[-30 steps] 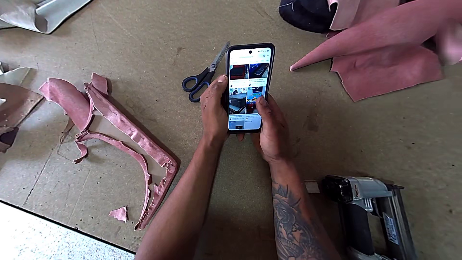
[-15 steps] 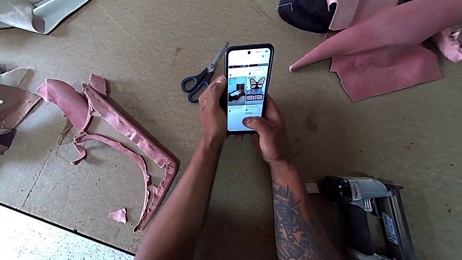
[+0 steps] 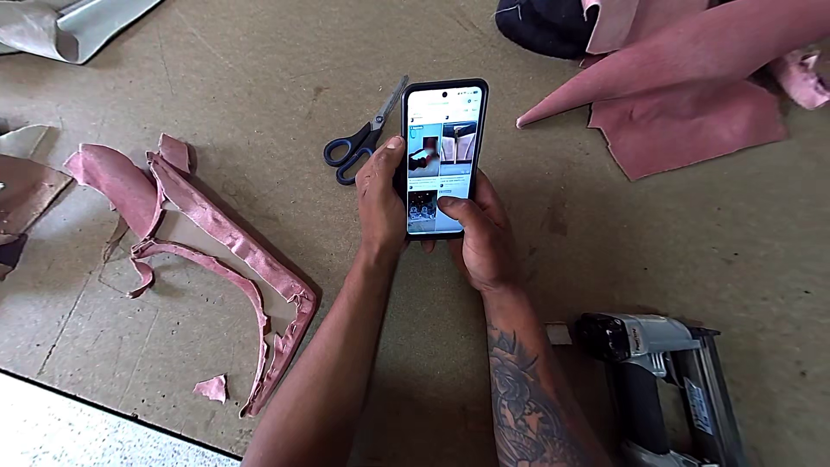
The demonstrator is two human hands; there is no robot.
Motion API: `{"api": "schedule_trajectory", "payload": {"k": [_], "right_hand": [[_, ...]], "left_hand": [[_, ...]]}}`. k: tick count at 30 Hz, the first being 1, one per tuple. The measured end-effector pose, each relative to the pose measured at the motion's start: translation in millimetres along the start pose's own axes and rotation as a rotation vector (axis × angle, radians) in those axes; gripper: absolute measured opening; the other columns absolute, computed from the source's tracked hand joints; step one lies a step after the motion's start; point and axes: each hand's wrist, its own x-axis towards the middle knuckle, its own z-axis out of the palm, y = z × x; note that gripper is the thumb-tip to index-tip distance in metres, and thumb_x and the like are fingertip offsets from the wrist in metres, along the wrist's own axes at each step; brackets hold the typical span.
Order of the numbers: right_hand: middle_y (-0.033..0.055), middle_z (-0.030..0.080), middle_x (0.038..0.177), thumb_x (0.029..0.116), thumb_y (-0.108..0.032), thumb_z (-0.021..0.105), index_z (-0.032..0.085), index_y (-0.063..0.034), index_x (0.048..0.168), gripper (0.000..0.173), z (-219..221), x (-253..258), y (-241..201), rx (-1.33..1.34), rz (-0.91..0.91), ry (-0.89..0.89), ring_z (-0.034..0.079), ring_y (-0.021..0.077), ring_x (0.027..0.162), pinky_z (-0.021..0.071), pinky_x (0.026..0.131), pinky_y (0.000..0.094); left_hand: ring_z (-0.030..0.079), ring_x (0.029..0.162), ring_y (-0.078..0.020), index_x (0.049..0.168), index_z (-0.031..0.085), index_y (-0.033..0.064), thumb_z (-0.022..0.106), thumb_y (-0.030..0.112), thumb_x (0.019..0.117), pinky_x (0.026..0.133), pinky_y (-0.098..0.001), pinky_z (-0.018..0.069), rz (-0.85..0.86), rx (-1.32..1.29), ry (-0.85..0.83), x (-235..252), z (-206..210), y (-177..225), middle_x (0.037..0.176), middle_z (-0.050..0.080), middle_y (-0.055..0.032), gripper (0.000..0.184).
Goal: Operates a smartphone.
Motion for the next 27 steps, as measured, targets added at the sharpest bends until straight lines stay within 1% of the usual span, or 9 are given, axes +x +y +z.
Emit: {"api": "schedule_trajectory", "payload": {"k": [4,8,10,12,14,17,19,22,27], "right_hand": [[0.0203,0.065,0.115,0.1031,-0.007,0.045,0.046,-0.0034,0.142,0.039,-0.9,-0.8,0.6,0.006,-0.018,-0.017,0.071,0.0282,0.082,0.0611,0.052,0.0371],[0.0206,0.065,0.116,0.0937,-0.002,0.049,0.044,-0.0021,0.141,0.047,-3.5,-1.2,1.6,-0.002,-0.033,-0.056,0.071,0.029,0.085,0.0608,0.054,0.0374],[0.0201,0.065,0.115,0.0912,0.001,0.051,0.043,-0.0028,0.141,0.05,-2.2,-1.3,0.5,-0.011,-0.022,-0.049,0.071,0.0284,0.083,0.0607,0.053,0.0369],[0.02,0.065,0.115,0.092,0.002,0.05,0.043,-0.0031,0.141,0.05,-1.4,-0.6,1.0,-0.012,-0.02,-0.043,0.071,0.0283,0.082,0.0605,0.052,0.0367],[0.0204,0.065,0.114,0.0971,-0.001,0.047,0.044,-0.003,0.141,0.044,-1.2,0.3,1.8,-0.001,-0.02,-0.033,0.071,0.0289,0.081,0.0603,0.051,0.0375],[0.0184,0.065,0.112,0.1088,-0.015,0.039,0.046,-0.0056,0.141,0.034,-1.1,1.4,1.8,0.004,-0.018,-0.025,0.071,0.0275,0.082,0.0612,0.051,0.0374],[0.0186,0.065,0.111,0.1115,-0.021,0.037,0.047,-0.0059,0.141,0.034,-1.5,1.9,1.6,0.014,-0.019,-0.028,0.071,0.0277,0.082,0.0617,0.051,0.0378],[0.0185,0.065,0.112,0.1095,-0.018,0.039,0.046,-0.0058,0.141,0.034,-1.4,1.1,1.4,0.023,-0.018,-0.029,0.071,0.0273,0.082,0.0616,0.052,0.0375],[0.0198,0.064,0.118,0.1006,-0.007,0.048,0.043,-0.0047,0.143,0.043,-2.4,-0.3,2.2,0.01,-0.02,-0.046,0.071,0.0287,0.085,0.0615,0.054,0.0374]], "left_hand": [[0.072,0.094,-0.0261,0.115,0.065,-0.0015,0.028,0.032,0.1119,0.085,-0.0484,0.0613,0.005,-0.012,-0.001,-0.5,0.7,0.4,0.101,0.071,-0.0183,0.049],[0.072,0.093,-0.0265,0.114,0.065,-0.0016,0.029,0.032,0.1123,0.085,-0.0489,0.0615,0.003,-0.013,0.0,-1.2,1.5,2.2,0.1,0.071,-0.0186,0.049],[0.072,0.092,-0.027,0.113,0.065,-0.0017,0.028,0.032,0.1123,0.084,-0.0492,0.0616,-0.008,-0.006,0.006,-0.6,1.1,2.5,0.099,0.071,-0.019,0.05],[0.072,0.092,-0.027,0.112,0.065,-0.0014,0.027,0.032,0.1124,0.083,-0.0493,0.0616,-0.01,0.003,0.009,-0.2,0.6,2.1,0.098,0.071,-0.0188,0.05],[0.072,0.092,-0.0271,0.112,0.065,-0.0015,0.027,0.032,0.1127,0.084,-0.0497,0.0616,-0.015,0.007,0.01,-0.4,0.4,2.6,0.098,0.071,-0.0189,0.051],[0.072,0.091,-0.0264,0.112,0.065,-0.0012,0.028,0.032,0.1125,0.083,-0.0484,0.0616,-0.007,0.02,0.006,-0.3,-0.1,2.0,0.098,0.071,-0.0182,0.05],[0.072,0.091,-0.0264,0.112,0.065,-0.0014,0.028,0.032,0.1124,0.083,-0.0485,0.0617,-0.005,0.021,0.003,-0.1,-0.3,1.8,0.098,0.071,-0.0184,0.05],[0.072,0.091,-0.0266,0.112,0.065,-0.0017,0.028,0.032,0.1123,0.083,-0.0487,0.0617,-0.002,0.019,0.004,0.3,-0.7,1.4,0.099,0.071,-0.0187,0.05],[0.072,0.094,-0.0273,0.113,0.065,-0.0019,0.028,0.031,0.1122,0.085,-0.0493,0.0611,0.011,0.028,0.001,0.3,-1.7,0.6,0.1,0.071,-0.0191,0.05]]}}
